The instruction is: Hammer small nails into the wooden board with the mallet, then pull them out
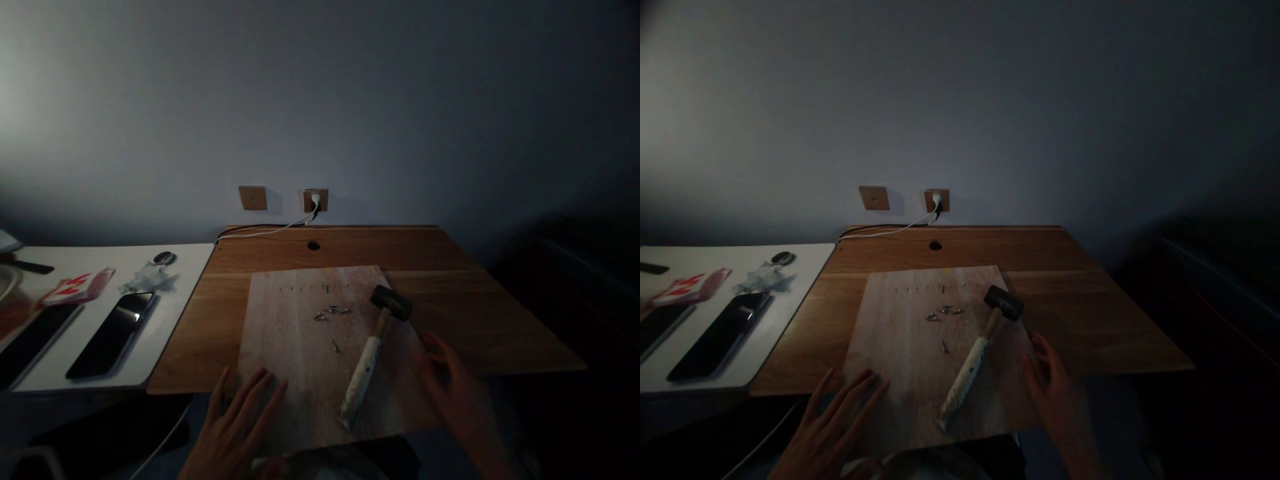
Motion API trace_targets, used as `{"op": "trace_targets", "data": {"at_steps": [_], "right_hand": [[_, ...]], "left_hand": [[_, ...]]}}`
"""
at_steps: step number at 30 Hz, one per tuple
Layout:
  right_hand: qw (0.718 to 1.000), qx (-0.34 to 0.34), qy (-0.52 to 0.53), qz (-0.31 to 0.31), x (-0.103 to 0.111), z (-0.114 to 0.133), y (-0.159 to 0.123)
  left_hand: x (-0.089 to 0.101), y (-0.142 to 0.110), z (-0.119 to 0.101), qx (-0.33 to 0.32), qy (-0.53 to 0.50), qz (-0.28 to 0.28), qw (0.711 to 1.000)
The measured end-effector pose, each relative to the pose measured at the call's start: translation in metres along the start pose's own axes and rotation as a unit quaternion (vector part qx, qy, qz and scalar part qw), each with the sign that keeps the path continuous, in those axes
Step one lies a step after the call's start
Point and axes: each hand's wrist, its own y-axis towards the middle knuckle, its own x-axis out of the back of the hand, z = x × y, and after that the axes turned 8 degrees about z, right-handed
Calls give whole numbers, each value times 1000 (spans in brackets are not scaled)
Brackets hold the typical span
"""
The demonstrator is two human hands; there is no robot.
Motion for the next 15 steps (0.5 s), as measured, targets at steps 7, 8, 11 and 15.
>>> {"op": "trace_targets", "data": {"at_steps": [7,8,11,15], "right_hand": [[993,52,57,87,-22,47,-2],[989,84,72,96,-28,55,-3],[969,166,112,145,-44,71,-7],[955,172,139,195,-51,71,-12]], "left_hand": [[-10,-15,28,117,-6,16,993],[-13,-20,38,134,-5,20,991],[-17,-37,66,188,5,37,981],[-19,-59,91,237,13,60,969]]}}
